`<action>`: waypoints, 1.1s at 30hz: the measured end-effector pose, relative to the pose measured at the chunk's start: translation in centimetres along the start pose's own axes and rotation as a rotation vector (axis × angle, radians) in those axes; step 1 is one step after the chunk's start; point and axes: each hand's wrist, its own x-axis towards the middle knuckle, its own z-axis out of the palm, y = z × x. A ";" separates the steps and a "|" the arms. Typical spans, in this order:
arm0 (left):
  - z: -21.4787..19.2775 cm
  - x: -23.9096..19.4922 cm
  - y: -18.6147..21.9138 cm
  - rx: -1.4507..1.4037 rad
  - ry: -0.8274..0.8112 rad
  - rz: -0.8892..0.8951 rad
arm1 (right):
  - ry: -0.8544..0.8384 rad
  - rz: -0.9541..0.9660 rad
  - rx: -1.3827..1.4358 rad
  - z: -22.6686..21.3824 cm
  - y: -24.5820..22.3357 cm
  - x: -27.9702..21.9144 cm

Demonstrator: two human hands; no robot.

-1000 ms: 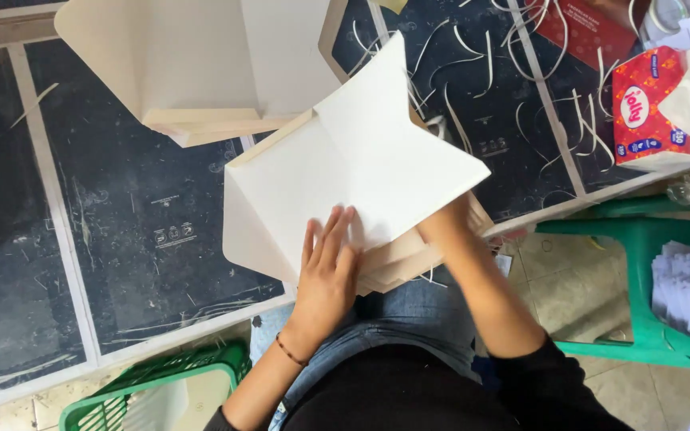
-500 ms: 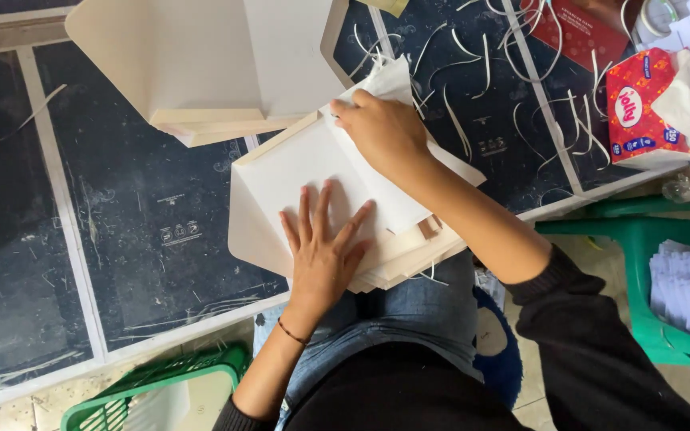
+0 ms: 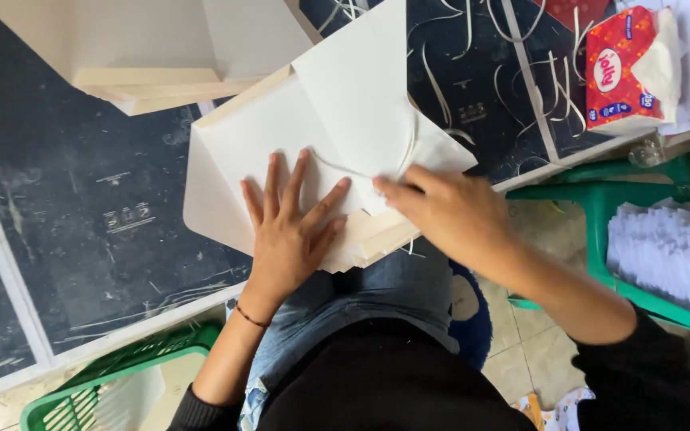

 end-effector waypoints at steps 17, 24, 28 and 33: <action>-3.0 1.3 -1.6 -0.044 -0.414 0.095 | -0.139 0.867 0.397 -3.9 4.4 1.1; -2.2 3.8 -4.9 0.102 -0.323 -0.171 | 0.306 0.649 1.023 2.1 11.5 2.5; -0.9 4.4 -5.6 -0.053 -0.416 -0.202 | 0.095 0.475 2.298 7.5 10.0 2.9; -1.6 6.9 -0.7 0.024 -0.475 -0.281 | 0.237 0.505 1.456 1.0 0.8 7.2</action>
